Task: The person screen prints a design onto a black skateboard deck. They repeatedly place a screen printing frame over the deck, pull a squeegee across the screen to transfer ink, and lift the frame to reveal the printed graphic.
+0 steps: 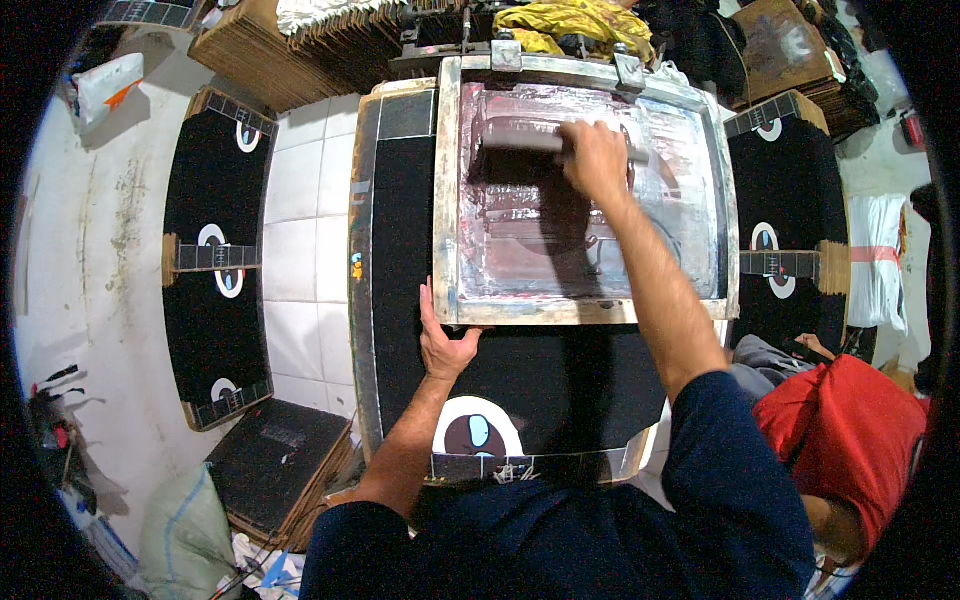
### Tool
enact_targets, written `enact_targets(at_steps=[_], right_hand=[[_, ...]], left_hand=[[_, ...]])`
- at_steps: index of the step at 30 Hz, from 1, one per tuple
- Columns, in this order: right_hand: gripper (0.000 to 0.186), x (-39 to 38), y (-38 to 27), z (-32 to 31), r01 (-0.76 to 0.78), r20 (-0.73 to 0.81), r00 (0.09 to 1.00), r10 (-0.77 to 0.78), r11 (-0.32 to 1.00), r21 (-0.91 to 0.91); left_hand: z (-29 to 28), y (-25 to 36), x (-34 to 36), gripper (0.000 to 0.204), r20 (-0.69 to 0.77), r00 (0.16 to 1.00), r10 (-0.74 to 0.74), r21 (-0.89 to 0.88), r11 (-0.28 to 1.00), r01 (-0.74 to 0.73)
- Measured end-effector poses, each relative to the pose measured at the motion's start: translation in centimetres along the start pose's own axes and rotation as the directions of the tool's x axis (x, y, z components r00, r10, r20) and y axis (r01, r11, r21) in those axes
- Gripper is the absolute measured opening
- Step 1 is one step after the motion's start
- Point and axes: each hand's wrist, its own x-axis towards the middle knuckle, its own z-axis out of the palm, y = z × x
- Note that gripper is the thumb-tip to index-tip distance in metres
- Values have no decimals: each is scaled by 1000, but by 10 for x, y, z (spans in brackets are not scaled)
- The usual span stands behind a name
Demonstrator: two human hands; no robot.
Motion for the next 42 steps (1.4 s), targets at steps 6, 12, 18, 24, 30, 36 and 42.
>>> enact_targets(at_steps=[6,12,18,24,30,36,42], right_hand=[[40,-86,-25,-10,36,-249,968,-12,995,95],[52,-138,-46,-27,33,-527,850,21,995,92],[37,-189,-72,-65,-29,-648,759,64,998,64],[53,-121,-69,-180,90,-745,666,-47,996,17],[38,-26,-72,-285,26,-808,566,-163,983,-180],[37,23,-52,-314,2,-757,642,-124,987,-159],[42,53,-24,-328,-41,-668,744,-21,996,-76]], left_hand=[[-2,0,-4,120,43,990,-131,-38,990,132],[-4,2,0,116,43,996,-80,23,997,79],[-29,54,22,103,-33,992,-124,-253,961,112],[-92,149,110,122,-180,981,69,-423,895,-140],[-163,69,143,89,-153,974,169,-374,902,-215],[-205,-191,-53,45,34,809,-587,291,780,554],[-180,-248,-321,29,403,394,-826,287,523,802]])
